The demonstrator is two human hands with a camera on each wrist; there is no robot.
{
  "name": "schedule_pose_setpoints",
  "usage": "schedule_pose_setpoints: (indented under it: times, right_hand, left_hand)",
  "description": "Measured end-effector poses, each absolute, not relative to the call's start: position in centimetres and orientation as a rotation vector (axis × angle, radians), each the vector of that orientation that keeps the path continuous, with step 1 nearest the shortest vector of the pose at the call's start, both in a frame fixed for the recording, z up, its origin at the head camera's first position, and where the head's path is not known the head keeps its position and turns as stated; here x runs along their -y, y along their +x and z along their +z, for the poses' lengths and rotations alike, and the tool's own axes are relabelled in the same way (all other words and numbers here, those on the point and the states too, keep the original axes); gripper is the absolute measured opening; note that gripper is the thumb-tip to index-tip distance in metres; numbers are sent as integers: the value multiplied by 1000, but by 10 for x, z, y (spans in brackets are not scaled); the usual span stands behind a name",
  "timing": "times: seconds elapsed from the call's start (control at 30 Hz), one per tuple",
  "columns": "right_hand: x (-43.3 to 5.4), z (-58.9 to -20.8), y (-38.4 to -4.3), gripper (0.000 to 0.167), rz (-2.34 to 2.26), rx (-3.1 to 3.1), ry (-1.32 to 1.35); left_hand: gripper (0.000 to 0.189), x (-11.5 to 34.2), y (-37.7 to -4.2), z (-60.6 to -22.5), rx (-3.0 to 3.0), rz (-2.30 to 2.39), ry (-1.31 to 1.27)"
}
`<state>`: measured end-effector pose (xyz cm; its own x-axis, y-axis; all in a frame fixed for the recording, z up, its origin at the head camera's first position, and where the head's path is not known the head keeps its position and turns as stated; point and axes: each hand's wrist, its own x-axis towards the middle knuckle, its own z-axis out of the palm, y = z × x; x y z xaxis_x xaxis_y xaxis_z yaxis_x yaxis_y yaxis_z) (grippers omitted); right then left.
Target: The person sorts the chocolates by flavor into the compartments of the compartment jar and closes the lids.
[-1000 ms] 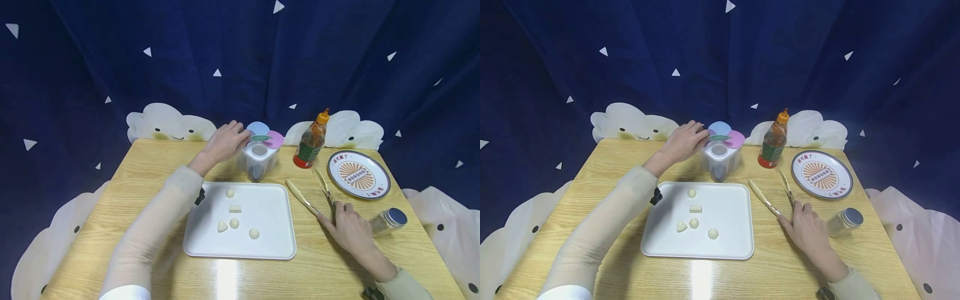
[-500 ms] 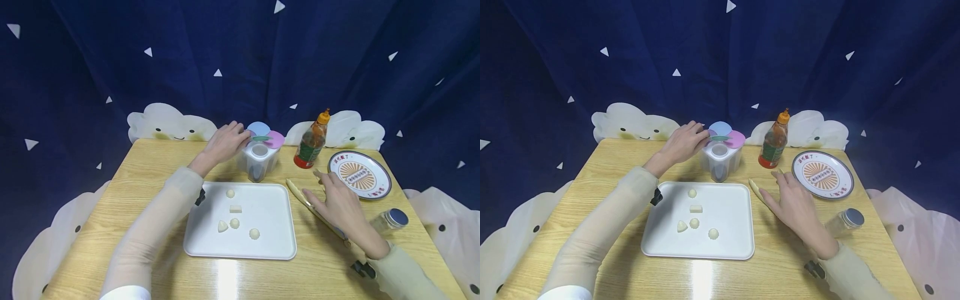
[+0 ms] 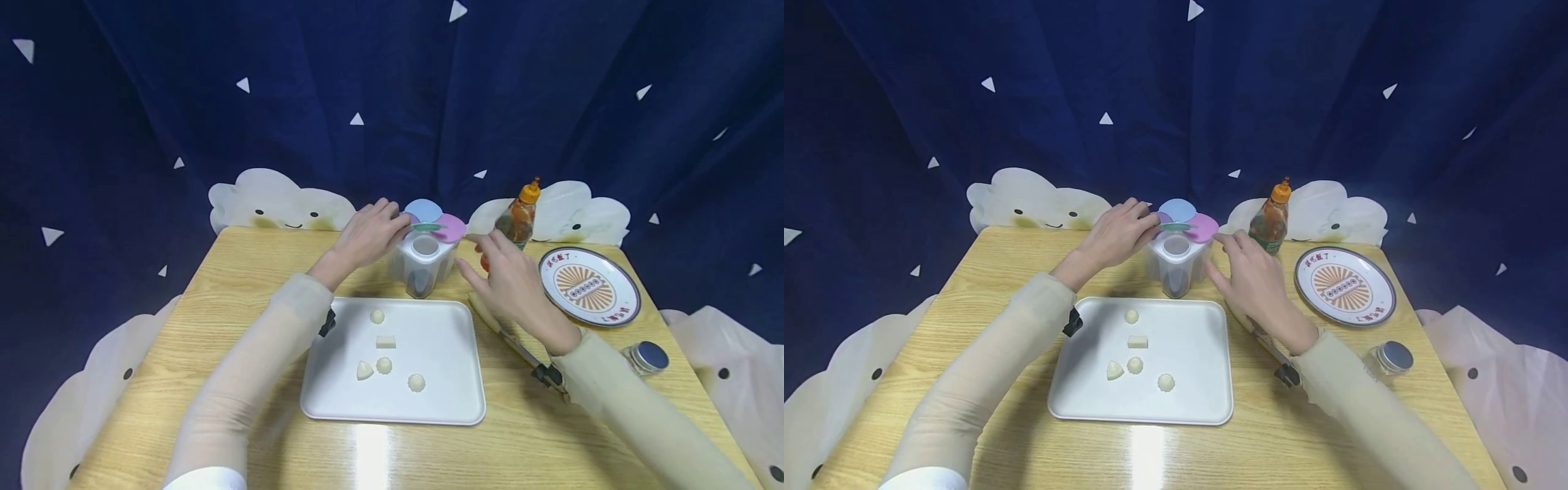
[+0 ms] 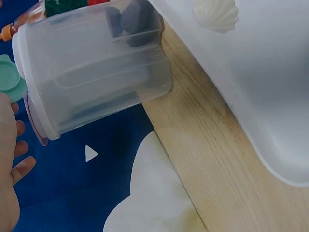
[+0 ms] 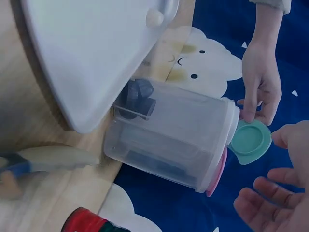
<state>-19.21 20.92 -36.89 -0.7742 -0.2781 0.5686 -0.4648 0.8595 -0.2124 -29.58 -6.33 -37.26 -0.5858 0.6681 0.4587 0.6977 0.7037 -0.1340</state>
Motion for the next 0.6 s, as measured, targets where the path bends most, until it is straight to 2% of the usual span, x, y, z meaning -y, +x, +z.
schedule_pose_setpoints:
  times: [0.37, 0.6]
  right_hand:
    - [-192, -370, -237, 36, 554, 2418, 663]
    - [-185, -370, -250, 24, 571, 2435, 686]
  left_hand:
    - [23, 64, -296, -373, 2448, -81, -1046]
    - [24, 64, -292, -371, 2474, -93, -1047]
